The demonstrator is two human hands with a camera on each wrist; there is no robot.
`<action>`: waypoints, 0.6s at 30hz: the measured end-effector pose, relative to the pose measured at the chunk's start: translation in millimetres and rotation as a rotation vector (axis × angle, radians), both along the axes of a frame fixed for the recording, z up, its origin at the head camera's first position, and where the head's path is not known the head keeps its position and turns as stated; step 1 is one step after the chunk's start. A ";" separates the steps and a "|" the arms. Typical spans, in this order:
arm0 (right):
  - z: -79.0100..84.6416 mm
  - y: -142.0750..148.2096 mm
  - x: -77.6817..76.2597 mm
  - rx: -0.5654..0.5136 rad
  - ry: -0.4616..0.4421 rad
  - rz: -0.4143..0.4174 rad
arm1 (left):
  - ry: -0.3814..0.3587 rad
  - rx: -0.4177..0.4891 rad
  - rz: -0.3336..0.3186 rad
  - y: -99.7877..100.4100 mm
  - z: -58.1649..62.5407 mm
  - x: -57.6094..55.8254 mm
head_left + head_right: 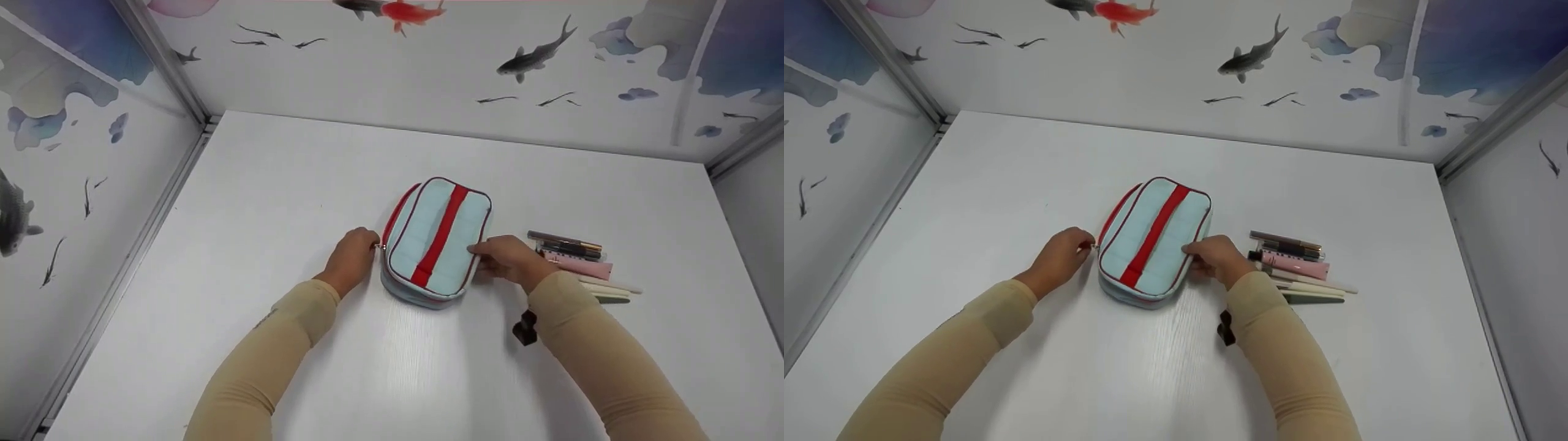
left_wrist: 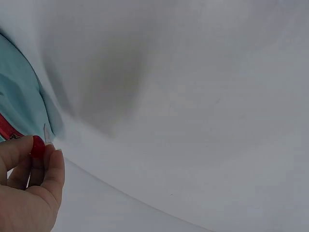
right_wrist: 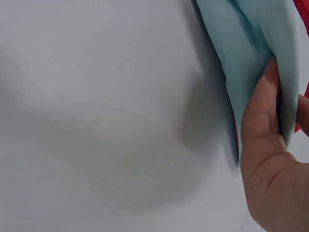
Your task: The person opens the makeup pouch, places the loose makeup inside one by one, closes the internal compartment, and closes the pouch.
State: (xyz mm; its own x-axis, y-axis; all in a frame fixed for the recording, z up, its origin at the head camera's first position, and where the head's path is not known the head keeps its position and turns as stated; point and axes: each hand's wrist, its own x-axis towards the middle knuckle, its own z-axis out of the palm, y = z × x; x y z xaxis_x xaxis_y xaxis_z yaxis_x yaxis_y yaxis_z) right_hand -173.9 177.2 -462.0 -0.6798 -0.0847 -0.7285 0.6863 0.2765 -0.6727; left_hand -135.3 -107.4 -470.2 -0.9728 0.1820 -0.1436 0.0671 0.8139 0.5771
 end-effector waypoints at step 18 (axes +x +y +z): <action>-6.8 -27.4 3.2 -0.097 0.045 -0.419 | -0.165 0.169 0.140 1.1 7.8 4.7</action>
State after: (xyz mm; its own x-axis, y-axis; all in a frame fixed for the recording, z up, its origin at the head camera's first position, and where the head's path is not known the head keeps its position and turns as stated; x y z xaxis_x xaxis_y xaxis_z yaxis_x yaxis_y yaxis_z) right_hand -170.7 149.8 -468.8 -0.7012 0.1391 -0.6993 0.6950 -0.0856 -0.7139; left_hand -130.6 -106.3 -462.4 -0.9560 0.0824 -0.2815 -0.1455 0.7001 0.6991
